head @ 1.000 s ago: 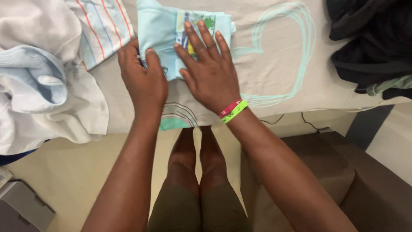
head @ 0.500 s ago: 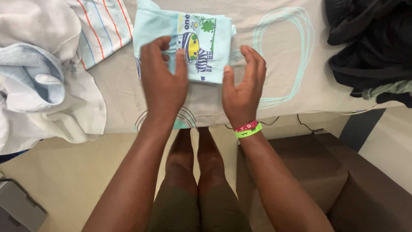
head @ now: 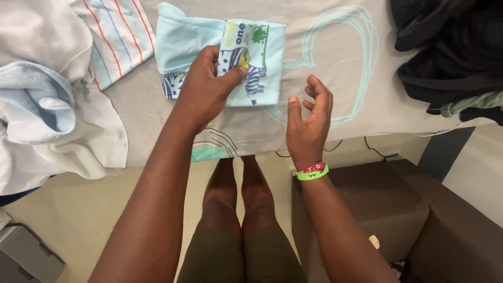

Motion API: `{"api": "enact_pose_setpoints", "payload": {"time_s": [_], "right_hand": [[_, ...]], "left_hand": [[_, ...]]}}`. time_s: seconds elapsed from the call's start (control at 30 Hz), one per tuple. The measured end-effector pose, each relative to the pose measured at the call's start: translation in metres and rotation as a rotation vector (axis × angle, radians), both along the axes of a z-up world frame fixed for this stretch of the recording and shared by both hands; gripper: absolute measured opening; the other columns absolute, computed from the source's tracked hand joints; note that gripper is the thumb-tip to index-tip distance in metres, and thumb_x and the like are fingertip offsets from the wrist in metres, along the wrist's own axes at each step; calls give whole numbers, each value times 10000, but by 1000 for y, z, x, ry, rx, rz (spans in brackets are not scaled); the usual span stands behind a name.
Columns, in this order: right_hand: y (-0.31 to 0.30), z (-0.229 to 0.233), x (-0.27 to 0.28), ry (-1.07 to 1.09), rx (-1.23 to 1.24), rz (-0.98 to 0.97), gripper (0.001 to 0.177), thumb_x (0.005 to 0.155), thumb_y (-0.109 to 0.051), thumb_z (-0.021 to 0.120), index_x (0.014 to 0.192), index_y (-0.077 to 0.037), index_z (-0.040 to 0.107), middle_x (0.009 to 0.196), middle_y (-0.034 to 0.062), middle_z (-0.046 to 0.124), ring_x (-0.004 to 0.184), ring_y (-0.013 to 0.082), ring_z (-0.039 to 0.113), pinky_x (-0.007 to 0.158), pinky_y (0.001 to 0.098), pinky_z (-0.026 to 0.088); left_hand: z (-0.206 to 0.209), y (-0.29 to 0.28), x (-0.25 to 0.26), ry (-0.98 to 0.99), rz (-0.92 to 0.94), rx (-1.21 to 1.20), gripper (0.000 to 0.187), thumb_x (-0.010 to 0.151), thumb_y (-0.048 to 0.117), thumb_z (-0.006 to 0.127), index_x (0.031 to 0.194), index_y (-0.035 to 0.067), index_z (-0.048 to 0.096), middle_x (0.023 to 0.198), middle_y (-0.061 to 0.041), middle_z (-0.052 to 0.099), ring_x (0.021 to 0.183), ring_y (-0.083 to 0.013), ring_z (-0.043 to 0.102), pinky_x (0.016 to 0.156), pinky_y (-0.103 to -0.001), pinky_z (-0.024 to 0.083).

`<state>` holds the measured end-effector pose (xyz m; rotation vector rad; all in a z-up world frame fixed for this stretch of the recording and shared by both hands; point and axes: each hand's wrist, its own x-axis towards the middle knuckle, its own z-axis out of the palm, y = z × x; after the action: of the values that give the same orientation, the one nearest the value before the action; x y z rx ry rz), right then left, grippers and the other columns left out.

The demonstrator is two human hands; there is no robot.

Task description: Folding various baby clothes including onesies, shirts, and socks on a bed.

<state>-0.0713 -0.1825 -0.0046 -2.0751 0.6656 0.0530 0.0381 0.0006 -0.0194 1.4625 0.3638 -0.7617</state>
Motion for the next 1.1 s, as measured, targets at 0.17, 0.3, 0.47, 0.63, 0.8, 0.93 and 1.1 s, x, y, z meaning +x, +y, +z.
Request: {"api": "enact_pose_setpoints", "payload": {"time_s": [0.17,0.3,0.47,0.63,0.8,0.93,1.1], "right_hand": [[-8,0,-2,-53,65,-39,457,1056,-127,643,1472,-16,489,1470,121,533,1315,235,551,1062,377,483],[-12,-2,-2,-67,94,-58,469,1047,-130,646,1473,-19,482,1481,115,527,1310,222,548,1057,369,493],[-3,11,6,-55,-3,-14,474,1046,-115,648,1483,-23,489,1473,121,531,1316,231,560,1073,383,485],[14,23,17,-129,-37,86,481,1036,-68,624,1487,-15,464,1497,138,512,1362,278,543,1109,393,469],[30,19,26,-220,-289,411,390,1075,-62,621,1453,-61,528,1519,107,493,1421,285,496,1221,412,411],[44,7,35,-79,-407,759,455,1006,-116,606,1460,-125,581,1642,133,393,1535,340,353,1252,497,304],[45,-4,34,-29,-456,881,506,1032,-237,603,1524,-138,538,1695,136,268,1582,330,197,1278,509,207]], "left_hand": [[-2,-3,1,69,52,-292,473,918,117,722,1323,-29,526,1133,-96,727,1010,-119,696,928,-275,581],[-17,0,-3,-63,-42,171,423,962,206,717,1287,-17,562,1119,-87,724,970,-114,682,862,-280,559],[-12,-2,-6,-89,-98,311,407,960,245,688,1274,7,586,1089,-63,743,930,-112,702,839,-284,559],[-18,0,-15,-52,-10,209,404,949,274,715,1242,9,634,1045,-63,757,909,-136,699,819,-294,565],[0,4,-21,-329,-154,571,429,957,276,750,1257,4,610,1145,-152,678,1039,-257,661,904,-369,517],[0,28,-29,-584,11,1096,446,975,168,778,1337,15,568,1328,-220,560,1299,-342,539,1046,-465,430],[-17,56,-24,-387,88,796,526,982,226,799,1342,-25,509,1159,-162,655,1042,-267,655,889,-387,520]]}}
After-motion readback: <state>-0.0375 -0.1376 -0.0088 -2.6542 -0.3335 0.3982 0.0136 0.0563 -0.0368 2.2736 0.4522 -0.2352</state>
